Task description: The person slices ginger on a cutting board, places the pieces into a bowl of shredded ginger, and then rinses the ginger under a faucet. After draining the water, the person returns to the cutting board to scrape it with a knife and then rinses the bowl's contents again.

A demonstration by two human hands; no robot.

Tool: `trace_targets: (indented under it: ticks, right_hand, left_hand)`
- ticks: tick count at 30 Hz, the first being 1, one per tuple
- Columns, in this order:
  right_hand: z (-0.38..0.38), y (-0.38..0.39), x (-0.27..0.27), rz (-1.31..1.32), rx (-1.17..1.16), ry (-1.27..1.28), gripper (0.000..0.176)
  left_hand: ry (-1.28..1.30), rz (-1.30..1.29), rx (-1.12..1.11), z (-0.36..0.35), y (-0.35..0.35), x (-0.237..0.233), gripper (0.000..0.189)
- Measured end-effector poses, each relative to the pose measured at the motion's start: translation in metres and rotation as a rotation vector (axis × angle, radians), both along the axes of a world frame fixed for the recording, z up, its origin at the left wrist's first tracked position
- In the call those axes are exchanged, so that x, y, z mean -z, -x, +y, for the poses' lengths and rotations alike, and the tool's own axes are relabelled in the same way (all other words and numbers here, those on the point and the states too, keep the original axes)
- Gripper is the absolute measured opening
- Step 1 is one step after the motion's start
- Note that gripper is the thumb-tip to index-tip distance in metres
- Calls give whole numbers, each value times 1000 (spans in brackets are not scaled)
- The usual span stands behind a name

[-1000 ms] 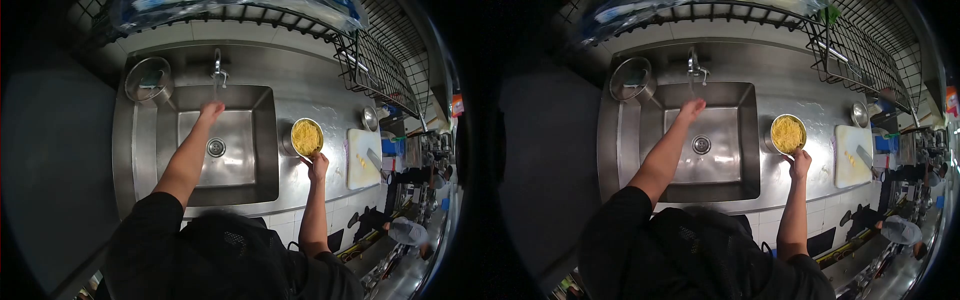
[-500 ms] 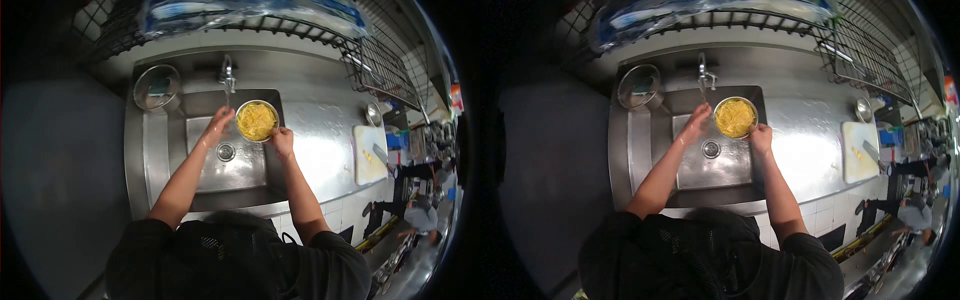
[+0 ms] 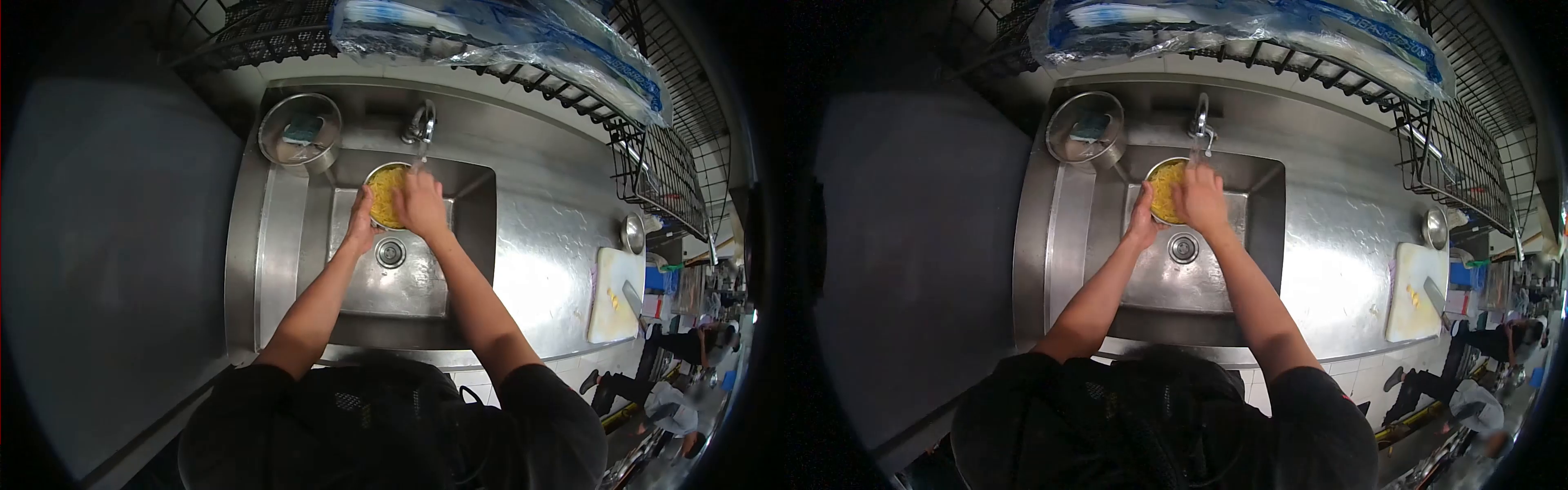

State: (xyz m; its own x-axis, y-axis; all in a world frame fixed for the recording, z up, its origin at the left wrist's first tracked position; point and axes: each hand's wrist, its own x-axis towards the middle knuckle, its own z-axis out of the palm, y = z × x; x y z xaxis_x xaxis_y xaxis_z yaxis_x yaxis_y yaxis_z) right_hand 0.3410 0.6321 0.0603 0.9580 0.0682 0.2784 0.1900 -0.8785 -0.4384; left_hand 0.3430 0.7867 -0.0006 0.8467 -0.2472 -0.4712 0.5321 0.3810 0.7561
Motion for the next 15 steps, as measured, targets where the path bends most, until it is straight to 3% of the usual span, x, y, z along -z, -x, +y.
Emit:
trace_targets:
  ticks: [4,7,9,12,15]
  right_hand:
    - [22,-13,23,-166,31,234,58]
    - [21,-13,32,-85,72,300,57]
    - [11,-15,35,69,-103,247,54]
    - [1,-25,5,157,-84,215,47]
    - [3,-27,22,110,-21,294,40]
  left_hand:
    - [-5,32,-40,-8,-3,3,70]
    - [32,-24,-82,-13,-6,7,65]
    - [86,-186,-74,-18,-14,21,57]
    - [94,-13,-105,-32,-13,5,44]
    - [86,-3,-101,-38,-24,14,42]
